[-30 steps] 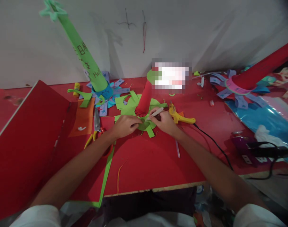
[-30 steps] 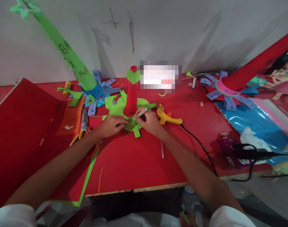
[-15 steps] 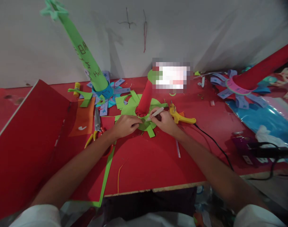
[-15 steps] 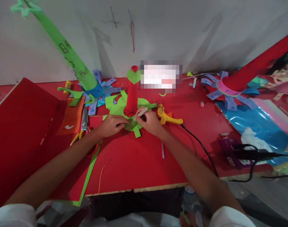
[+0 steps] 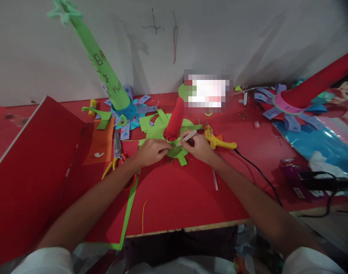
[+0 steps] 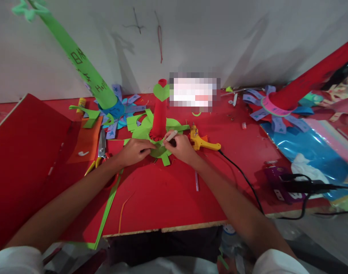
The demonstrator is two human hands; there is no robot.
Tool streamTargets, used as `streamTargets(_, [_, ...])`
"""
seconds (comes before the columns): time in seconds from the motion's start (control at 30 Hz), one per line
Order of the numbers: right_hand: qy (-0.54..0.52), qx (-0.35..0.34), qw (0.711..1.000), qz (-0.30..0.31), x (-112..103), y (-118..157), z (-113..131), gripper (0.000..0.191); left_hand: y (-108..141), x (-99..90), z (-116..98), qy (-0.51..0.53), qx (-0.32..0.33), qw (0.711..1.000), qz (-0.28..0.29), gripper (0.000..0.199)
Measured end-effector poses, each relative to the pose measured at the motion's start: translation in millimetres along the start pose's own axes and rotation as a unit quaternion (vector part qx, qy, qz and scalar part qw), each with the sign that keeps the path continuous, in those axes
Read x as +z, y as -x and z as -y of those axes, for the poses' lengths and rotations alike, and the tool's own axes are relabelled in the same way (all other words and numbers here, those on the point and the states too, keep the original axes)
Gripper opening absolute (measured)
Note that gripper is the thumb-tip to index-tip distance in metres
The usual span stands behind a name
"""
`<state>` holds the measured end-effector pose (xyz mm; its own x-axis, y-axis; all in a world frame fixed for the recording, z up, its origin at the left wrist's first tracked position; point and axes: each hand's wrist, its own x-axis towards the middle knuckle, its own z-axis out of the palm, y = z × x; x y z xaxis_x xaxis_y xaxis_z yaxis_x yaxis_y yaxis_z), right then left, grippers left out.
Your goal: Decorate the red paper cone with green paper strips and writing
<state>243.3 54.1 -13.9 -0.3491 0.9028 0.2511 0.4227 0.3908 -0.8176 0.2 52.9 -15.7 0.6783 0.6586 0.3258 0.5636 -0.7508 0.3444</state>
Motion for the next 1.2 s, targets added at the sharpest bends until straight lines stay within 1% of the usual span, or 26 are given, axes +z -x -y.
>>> streamTargets(0.1, [-0.005, -0.009, 1.000, 0.011, -0.4, 0.0, 0.9, 0.012, 0.1, 0.1, -0.1, -0.001, -0.002, 1.000, -0.001, 0.038])
streamTargets(0.27, [0.019, 0.004, 1.000, -0.022, -0.1, 0.0, 1.1, 0.010, 0.6, 0.9, 0.5, -0.001, -0.001, 1.000, -0.002, 0.036])
streamTargets(0.4, [0.004, -0.002, 1.000, -0.006, 0.5, 0.1, 0.8, 0.011, 1.1, 1.9, 0.9, 0.001, -0.002, 1.000, 0.001, 0.036])
streamTargets(0.57, [0.020, 0.015, 0.999, -0.037, 0.4, -0.2, 0.6, 0.011, 1.5, 2.7, 1.9, -0.009, 0.004, 1.000, -0.002, 0.035])
streamTargets(0.67, [0.013, 0.010, 0.999, -0.039, -0.1, 0.3, 1.9, 0.012, 0.9, 0.7, 0.8, -0.015, 0.009, 1.000, 0.000, 0.034])
streamTargets(0.9, [-0.035, 0.016, 0.999, -0.025, -1.0, 3.0, 3.5, 0.017, 0.6, -7.1, -6.6, -0.046, 0.038, 0.998, 0.033, 0.040])
streamTargets(1.03, [-0.022, 0.001, 1.000, -0.006, -0.7, 3.7, 2.3, 0.016, 1.5, -7.3, -6.8, -0.038, 0.050, 0.997, 0.050, 0.038])
streamTargets(1.2, [0.010, -0.004, 1.000, -0.004, -0.8, 3.4, 2.4, 0.017, 2.1, -5.1, -4.8, -0.019, 0.042, 0.997, 0.062, 0.035])
